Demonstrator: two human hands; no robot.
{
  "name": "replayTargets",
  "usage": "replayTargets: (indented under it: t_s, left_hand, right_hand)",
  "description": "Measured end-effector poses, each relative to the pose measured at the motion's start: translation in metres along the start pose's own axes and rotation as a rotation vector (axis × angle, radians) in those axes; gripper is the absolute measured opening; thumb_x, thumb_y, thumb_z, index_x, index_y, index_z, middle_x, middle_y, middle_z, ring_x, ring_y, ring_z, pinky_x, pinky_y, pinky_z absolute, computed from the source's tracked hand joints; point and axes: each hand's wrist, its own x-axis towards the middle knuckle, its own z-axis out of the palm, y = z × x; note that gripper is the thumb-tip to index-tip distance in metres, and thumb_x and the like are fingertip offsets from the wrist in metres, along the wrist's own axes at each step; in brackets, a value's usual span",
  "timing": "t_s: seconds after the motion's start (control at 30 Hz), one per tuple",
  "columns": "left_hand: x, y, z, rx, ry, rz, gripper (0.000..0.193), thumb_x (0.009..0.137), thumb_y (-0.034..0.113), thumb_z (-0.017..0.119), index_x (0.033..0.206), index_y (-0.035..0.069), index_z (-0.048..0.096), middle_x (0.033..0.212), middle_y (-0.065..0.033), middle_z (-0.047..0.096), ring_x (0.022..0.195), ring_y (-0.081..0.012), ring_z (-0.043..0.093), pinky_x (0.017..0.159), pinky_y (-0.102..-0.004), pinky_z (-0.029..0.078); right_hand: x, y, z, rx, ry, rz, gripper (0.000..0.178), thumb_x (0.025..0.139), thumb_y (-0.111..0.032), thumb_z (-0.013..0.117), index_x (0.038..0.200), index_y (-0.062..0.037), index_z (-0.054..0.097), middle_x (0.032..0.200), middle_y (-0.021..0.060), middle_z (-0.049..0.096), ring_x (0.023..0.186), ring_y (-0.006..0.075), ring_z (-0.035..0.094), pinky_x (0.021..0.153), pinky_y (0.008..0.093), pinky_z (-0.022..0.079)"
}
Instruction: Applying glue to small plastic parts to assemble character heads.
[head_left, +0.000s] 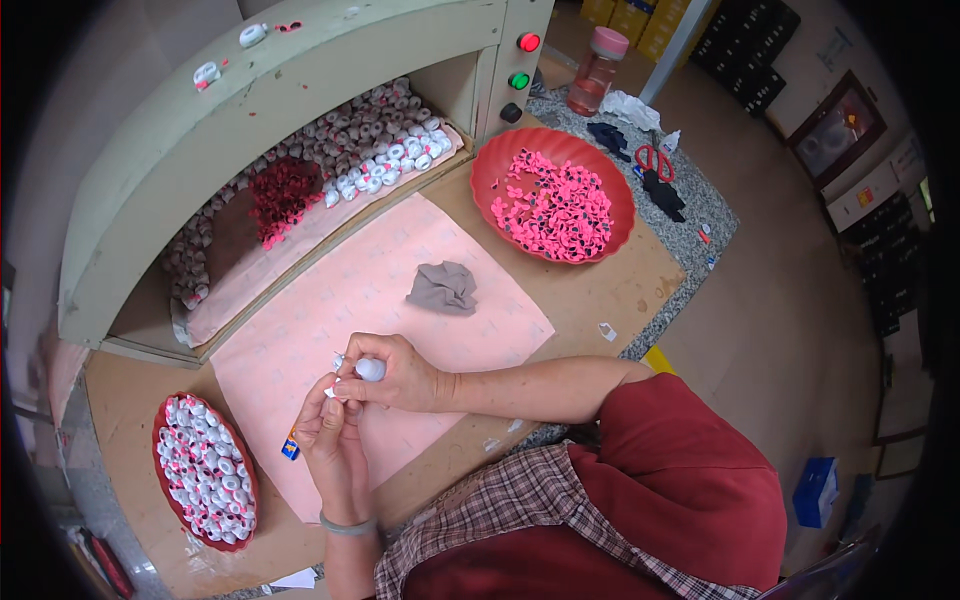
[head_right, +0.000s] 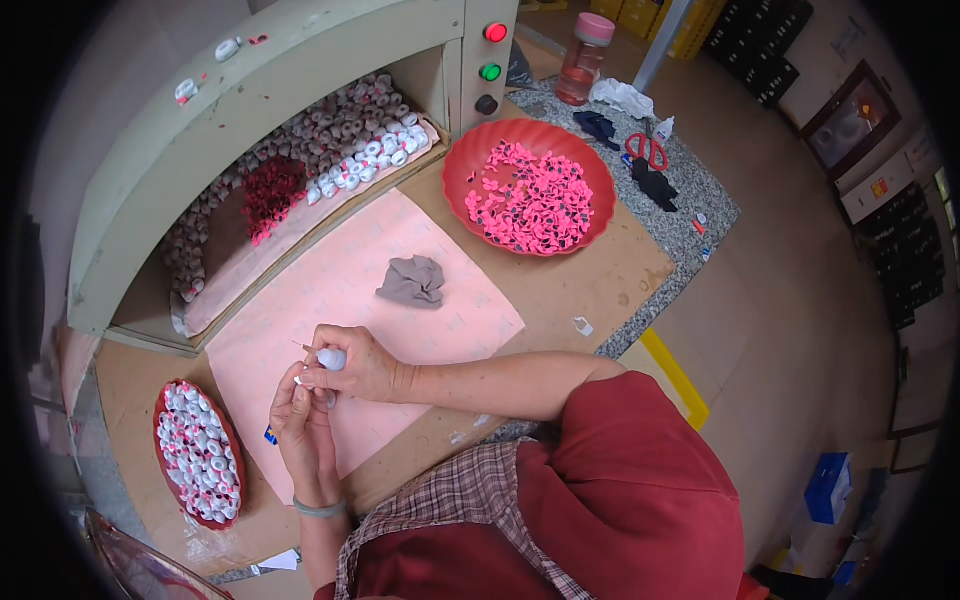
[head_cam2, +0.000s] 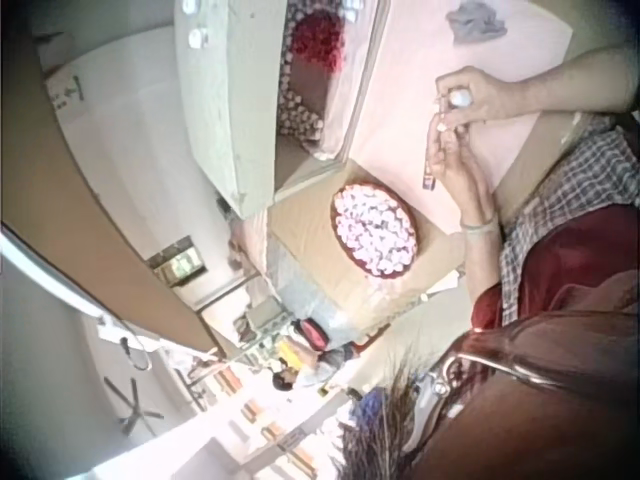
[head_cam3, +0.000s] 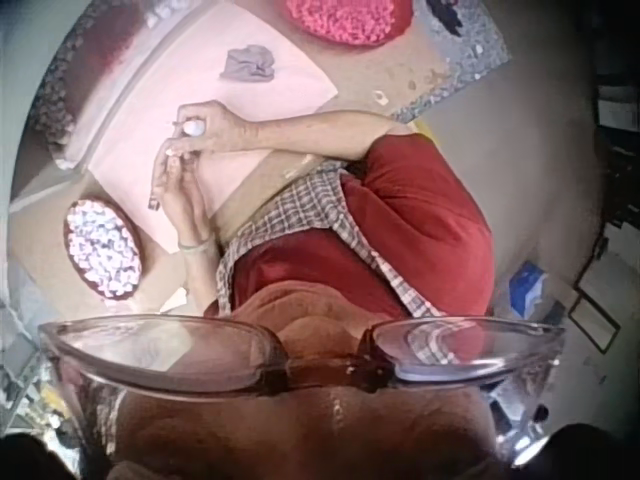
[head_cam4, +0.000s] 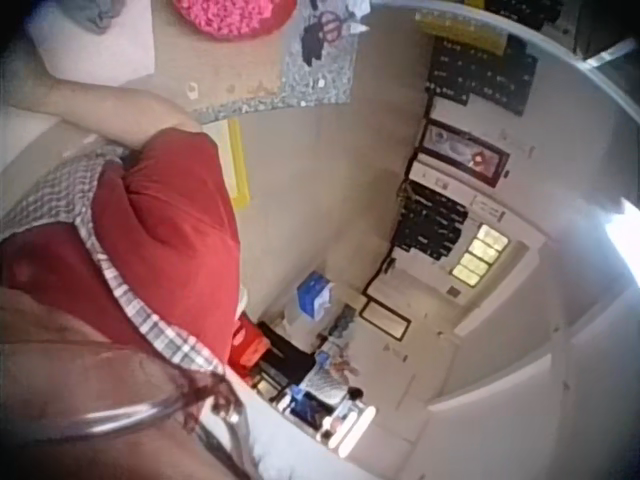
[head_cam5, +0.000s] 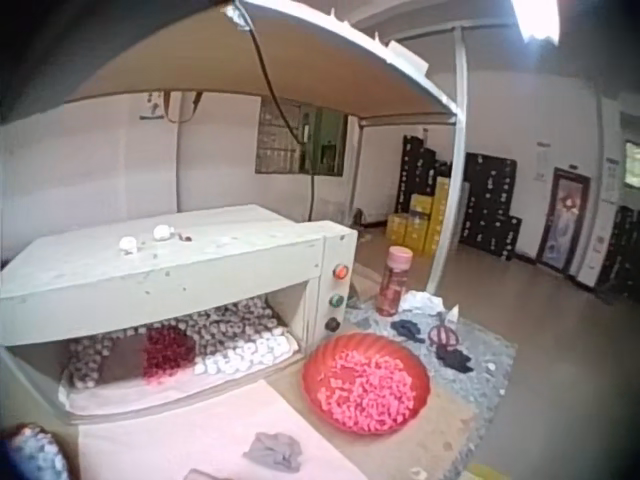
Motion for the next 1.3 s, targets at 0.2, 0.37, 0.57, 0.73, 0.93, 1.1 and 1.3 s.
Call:
replayTargets:
  t_s: [0.2, 0.37, 0.57, 0.73, 0.93, 1.1, 1.3]
  left_hand:
    - [-0.006, 0.006, 0.007, 0.044, 0.104, -0.004, 0.032, 0.087, 0.003, 0.057, 0.117, -0.007, 0.054, 0.112, -0.0135, 0.060, 0.097, -0.0197, 0.060, 0.087, -0.0289, 0.050]
    - [-0.005, 0.010, 0.012, 0.144, 0.060, -0.019, 0.031, 0.087, 0.003, 0.056, 0.117, -0.007, 0.055, 0.109, -0.0124, 0.061, 0.096, -0.0168, 0.060, 0.086, -0.0282, 0.050]
    - [-0.008, -0.001, 0.002, 0.062, 0.062, 0.048, 0.025, 0.088, 0.002, 0.055, 0.113, -0.003, 0.059, 0.102, -0.0108, 0.064, 0.088, -0.0136, 0.061, 0.080, -0.0261, 0.050]
    - [-0.008, -0.002, -0.001, 0.007, -0.034, 0.065, 0.023, 0.087, 0.002, 0.056, 0.110, -0.003, 0.060, 0.095, -0.0104, 0.064, 0.081, -0.0133, 0.061, 0.074, -0.0258, 0.050]
    - [-0.005, 0.000, -0.002, -0.069, -0.052, 0.055, 0.021, 0.087, 0.001, 0.056, 0.108, -0.004, 0.060, 0.089, -0.0104, 0.064, 0.074, -0.0144, 0.061, 0.069, -0.0259, 0.051]
    - [-0.006, 0.006, -0.002, -0.038, -0.070, 0.064, 0.020, 0.088, 0.000, 0.055, 0.107, -0.004, 0.060, 0.086, -0.0107, 0.064, 0.071, -0.0153, 0.062, 0.067, -0.0258, 0.051]
    - [-0.006, 0.003, -0.003, -0.037, -0.120, 0.072, 0.021, 0.088, 0.002, 0.055, 0.108, -0.004, 0.060, 0.086, -0.0104, 0.065, 0.071, -0.0151, 0.062, 0.068, -0.0255, 0.051]
  right_hand:
    - [0.005, -0.007, 0.006, -0.009, -0.038, 0.106, 0.010, 0.084, -0.004, 0.063, 0.086, -0.0032, 0.054, 0.078, 0.0022, 0.060, 0.068, 0.0079, 0.061, 0.054, 0.0189, 0.047]
    - [0.003, -0.005, 0.010, -0.129, 0.088, 0.039, 0.014, 0.083, -0.003, 0.065, 0.082, -0.0018, 0.052, 0.076, 0.0043, 0.060, 0.066, 0.0085, 0.061, 0.054, 0.0210, 0.051]
    - [-0.003, -0.005, 0.013, -0.194, 0.084, 0.089, 0.013, 0.084, -0.002, 0.063, 0.083, -0.0028, 0.050, 0.069, 0.0041, 0.058, 0.059, 0.0076, 0.057, 0.049, 0.0195, 0.046]
    - [-0.004, -0.002, 0.018, -0.134, 0.106, 0.036, 0.012, 0.087, -0.003, 0.060, 0.083, -0.0045, 0.048, 0.067, 0.0032, 0.056, 0.050, 0.0062, 0.050, 0.042, 0.0181, 0.038]
    - [-0.002, 0.000, 0.016, -0.033, 0.081, 0.081, 0.012, 0.088, -0.006, 0.059, 0.084, -0.0053, 0.047, 0.066, 0.0027, 0.054, 0.049, 0.0063, 0.048, 0.043, 0.0184, 0.037]
    - [-0.001, -0.003, 0.020, -0.010, 0.053, 0.040, 0.012, 0.089, -0.007, 0.059, 0.086, -0.0050, 0.048, 0.066, 0.0031, 0.054, 0.050, 0.0063, 0.048, 0.044, 0.0187, 0.037]
    - [-0.001, -0.003, 0.014, 0.022, 0.025, 0.063, 0.011, 0.088, -0.008, 0.059, 0.087, -0.0044, 0.049, 0.067, 0.0033, 0.054, 0.050, 0.0069, 0.048, 0.044, 0.0191, 0.037]
